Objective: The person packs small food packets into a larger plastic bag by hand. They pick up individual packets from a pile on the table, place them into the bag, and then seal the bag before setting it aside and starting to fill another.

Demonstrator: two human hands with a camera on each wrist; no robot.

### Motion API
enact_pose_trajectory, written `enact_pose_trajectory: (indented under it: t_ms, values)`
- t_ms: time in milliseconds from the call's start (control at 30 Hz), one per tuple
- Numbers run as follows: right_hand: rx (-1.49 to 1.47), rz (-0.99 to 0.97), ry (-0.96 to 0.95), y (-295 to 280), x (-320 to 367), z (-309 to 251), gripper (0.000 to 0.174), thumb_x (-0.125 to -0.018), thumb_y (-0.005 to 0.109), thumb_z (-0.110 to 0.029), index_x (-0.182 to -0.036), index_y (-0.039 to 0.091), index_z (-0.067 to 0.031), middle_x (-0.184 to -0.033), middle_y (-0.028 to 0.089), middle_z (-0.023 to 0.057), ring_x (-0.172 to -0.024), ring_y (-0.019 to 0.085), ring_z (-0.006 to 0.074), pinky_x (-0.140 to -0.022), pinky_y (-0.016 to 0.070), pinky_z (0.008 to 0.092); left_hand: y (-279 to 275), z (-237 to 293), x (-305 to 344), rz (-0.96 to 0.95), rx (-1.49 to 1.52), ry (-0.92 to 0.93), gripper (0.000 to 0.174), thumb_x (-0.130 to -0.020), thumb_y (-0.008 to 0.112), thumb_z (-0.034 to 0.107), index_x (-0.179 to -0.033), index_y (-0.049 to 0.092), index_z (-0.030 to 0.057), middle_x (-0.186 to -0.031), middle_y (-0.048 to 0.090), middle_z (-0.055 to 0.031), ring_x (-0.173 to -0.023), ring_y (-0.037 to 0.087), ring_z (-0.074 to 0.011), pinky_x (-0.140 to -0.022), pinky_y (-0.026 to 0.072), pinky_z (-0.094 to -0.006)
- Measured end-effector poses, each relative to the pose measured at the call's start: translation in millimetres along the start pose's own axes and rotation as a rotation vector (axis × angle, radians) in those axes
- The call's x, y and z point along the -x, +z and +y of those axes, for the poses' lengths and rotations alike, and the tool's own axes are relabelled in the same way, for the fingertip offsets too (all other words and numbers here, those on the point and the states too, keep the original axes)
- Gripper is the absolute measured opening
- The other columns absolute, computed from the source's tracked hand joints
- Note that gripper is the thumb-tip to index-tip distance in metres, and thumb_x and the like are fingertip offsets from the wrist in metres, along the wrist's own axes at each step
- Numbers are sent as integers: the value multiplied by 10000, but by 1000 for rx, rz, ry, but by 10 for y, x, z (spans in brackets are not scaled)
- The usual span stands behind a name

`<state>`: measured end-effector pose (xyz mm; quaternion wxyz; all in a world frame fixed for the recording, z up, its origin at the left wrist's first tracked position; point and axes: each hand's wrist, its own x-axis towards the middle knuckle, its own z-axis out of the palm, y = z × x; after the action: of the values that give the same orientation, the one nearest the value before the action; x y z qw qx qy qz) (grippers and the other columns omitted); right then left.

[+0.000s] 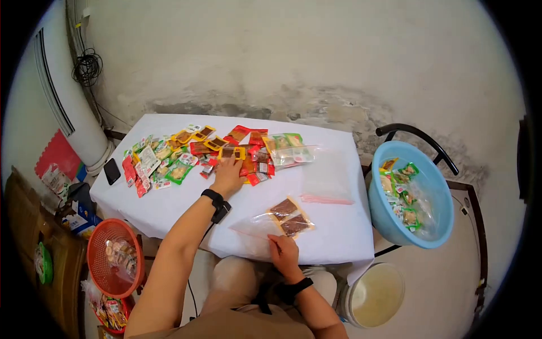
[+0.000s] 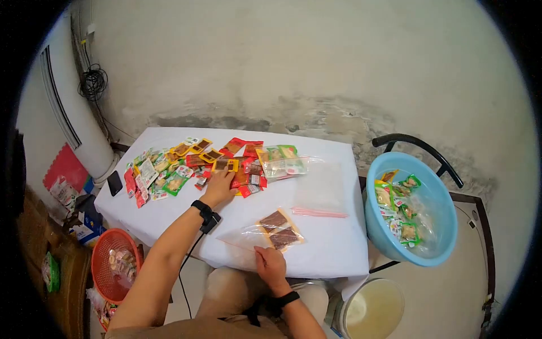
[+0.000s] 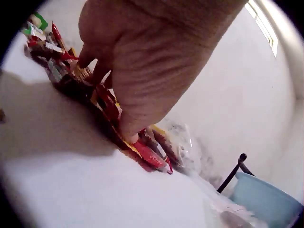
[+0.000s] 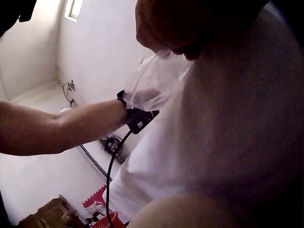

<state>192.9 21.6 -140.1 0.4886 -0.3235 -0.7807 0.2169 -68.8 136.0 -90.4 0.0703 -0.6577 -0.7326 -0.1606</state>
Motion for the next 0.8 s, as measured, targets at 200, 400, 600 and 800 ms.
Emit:
enact_pose_trajectory:
  t_ms: [200,400,600,800]
  values:
    - [-8,12,7,-24,20,-44,115,-779,617,-54,-890,644,-68,-698,569,94,-623,540,279,-564,408,378,2,-11,-115,-194,-141,51,264,-787,581,170,-1003,565,18,-1156,537,-188,-997,567,-322,-814,477,-425]
    - [-39,0,114,-15,3,-34,97,-792,609,-76,-879,651,-69,-727,600,108,-655,561,298,-586,432,370,-273,-196,34,-1,-12,271,161,-802,537,112,-926,570,15,-803,631,-172,-741,627,-327,-620,497,-440]
    - [-166,20,238,7,-8,-48,95,-819,591,-87,-885,648,-50,-745,614,111,-634,578,248,-576,449,319,-465,-436,496,43,762,-262,166,-889,512,123,-1001,574,18,-732,613,-68,-631,580,-127,-537,457,-283]
    - [-268,30,346,36,-12,-82,130,-863,585,-96,-923,637,7,-665,551,7,-607,461,57,-555,397,216,-883,-365,1362,-254,1571,-524,243,-917,517,171,-1123,552,47,-825,599,18,-634,514,-58,-540,406,-181]
